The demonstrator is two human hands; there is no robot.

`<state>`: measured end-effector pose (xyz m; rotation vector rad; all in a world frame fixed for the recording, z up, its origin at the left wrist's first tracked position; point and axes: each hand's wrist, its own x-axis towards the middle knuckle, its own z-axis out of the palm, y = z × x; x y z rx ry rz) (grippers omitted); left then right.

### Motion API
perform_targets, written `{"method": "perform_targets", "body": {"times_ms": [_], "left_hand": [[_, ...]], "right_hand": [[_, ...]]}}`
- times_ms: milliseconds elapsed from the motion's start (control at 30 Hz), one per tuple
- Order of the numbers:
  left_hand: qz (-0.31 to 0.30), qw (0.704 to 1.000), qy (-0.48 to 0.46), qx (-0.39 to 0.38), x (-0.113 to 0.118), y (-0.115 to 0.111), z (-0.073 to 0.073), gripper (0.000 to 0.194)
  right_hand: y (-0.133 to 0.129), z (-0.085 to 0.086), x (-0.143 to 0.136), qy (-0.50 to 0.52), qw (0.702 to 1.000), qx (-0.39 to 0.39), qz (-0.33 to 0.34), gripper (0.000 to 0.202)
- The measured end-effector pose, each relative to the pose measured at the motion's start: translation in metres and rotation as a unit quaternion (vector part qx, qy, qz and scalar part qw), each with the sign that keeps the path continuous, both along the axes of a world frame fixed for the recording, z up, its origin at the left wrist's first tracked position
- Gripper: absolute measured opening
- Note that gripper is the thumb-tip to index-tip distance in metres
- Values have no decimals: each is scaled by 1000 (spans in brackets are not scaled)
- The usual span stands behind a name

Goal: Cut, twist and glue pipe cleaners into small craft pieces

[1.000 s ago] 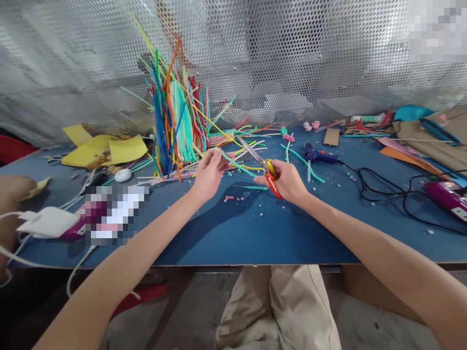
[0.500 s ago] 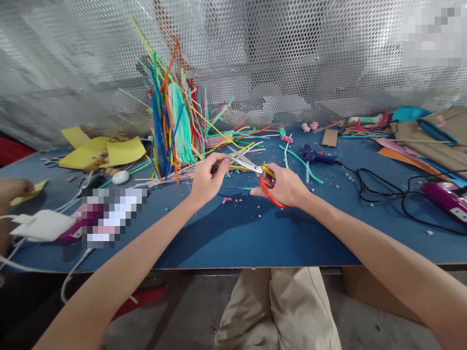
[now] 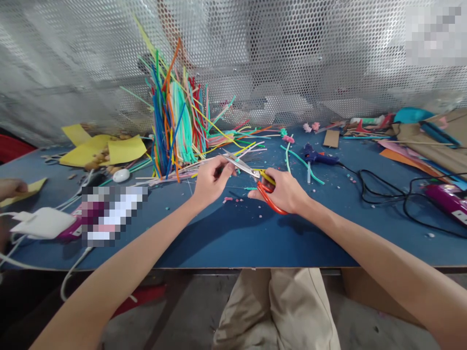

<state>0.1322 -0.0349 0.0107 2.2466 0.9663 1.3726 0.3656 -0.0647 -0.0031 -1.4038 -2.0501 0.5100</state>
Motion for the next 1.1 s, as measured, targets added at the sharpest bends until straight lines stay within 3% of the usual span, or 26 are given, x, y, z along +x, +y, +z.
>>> {"method": "perform_targets", "body": {"times_ms": [333, 467, 600, 667, 900, 1000, 1100], "left_hand": [[12, 1000, -17, 3, 1, -5, -2, 27], [18, 998, -3, 53, -1, -4, -3, 24], [47, 986, 51, 151, -13, 8, -8, 18], [52, 977, 102, 180, -20, 16, -11, 18], [62, 962, 220, 148, -21, 24, -14, 23], [74, 960, 238, 130, -19, 26, -14, 23], [89, 962, 219, 135, -22, 29, -11, 23]], "right_hand": [[-8, 3, -6, -33, 999, -5, 19, 43], [-1, 3, 0, -28, 999, -1, 31, 39], [17, 2, 19, 87, 996, -5, 6, 40], [26, 2, 30, 173, 984, -43, -15, 44], [52, -2, 55, 392, 918, -49, -41, 45], [59, -8, 60, 425, 903, -64, -4, 48], [58, -6, 64, 367, 930, -11, -12, 55]]}}
